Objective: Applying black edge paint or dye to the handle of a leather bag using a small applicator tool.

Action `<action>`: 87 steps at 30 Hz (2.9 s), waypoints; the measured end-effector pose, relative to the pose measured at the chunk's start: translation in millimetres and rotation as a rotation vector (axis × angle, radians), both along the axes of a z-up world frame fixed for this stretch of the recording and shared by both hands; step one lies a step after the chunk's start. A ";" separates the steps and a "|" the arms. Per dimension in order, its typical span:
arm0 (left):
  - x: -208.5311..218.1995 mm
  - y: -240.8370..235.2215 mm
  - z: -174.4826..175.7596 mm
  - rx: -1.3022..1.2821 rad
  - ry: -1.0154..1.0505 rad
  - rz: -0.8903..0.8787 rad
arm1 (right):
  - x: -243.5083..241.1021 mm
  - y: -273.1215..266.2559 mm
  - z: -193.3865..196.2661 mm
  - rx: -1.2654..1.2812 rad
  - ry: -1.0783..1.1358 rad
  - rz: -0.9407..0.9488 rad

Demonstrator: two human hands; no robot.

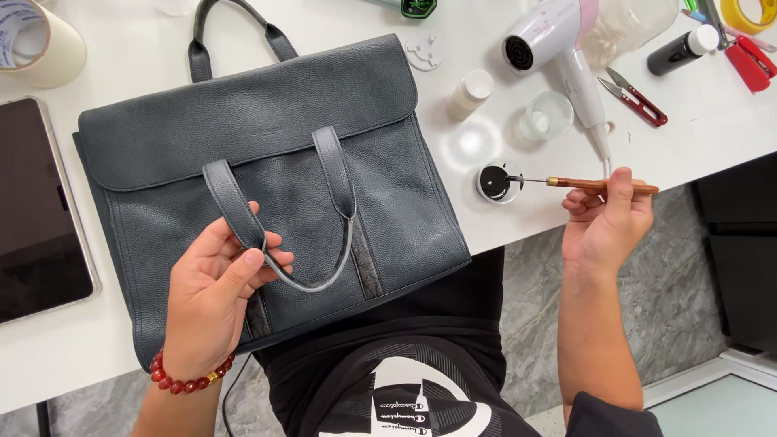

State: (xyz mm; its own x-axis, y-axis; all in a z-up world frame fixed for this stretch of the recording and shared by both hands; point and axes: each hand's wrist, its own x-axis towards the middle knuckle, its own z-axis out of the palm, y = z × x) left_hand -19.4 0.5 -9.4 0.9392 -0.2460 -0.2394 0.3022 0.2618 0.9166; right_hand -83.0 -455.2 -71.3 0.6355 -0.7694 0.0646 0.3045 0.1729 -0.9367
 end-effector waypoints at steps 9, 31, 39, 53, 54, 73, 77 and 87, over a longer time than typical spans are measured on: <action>0.2 1.1 -2.7 0.002 0.005 0.000 | -2.1 9.0 0.7 -0.062 -0.001 -0.015; -0.6 3.0 -4.6 0.027 0.015 0.029 | 0.9 6.3 9.6 0.157 0.081 -0.050; 1.1 3.2 -5.6 -0.188 0.013 0.027 | 0.9 31.0 22.6 0.450 -0.060 0.266; -0.5 7.0 -16.6 -0.297 -0.013 -0.044 | 59.9 164.6 64.3 0.147 -0.031 0.865; -1.0 7.3 -17.1 -0.325 -0.002 -0.048 | 59.6 165.3 62.4 0.147 -0.031 0.896; -6.0 8.0 -23.1 -0.414 0.009 -0.037 | 61.3 171.9 59.9 0.111 0.015 0.872; -7.0 9.5 -24.0 -0.379 -0.007 -0.043 | 61.0 174.6 60.9 0.078 0.010 0.873; -7.1 10.5 -21.9 -0.336 -0.056 -0.040 | 58.6 173.5 60.1 0.023 0.032 0.864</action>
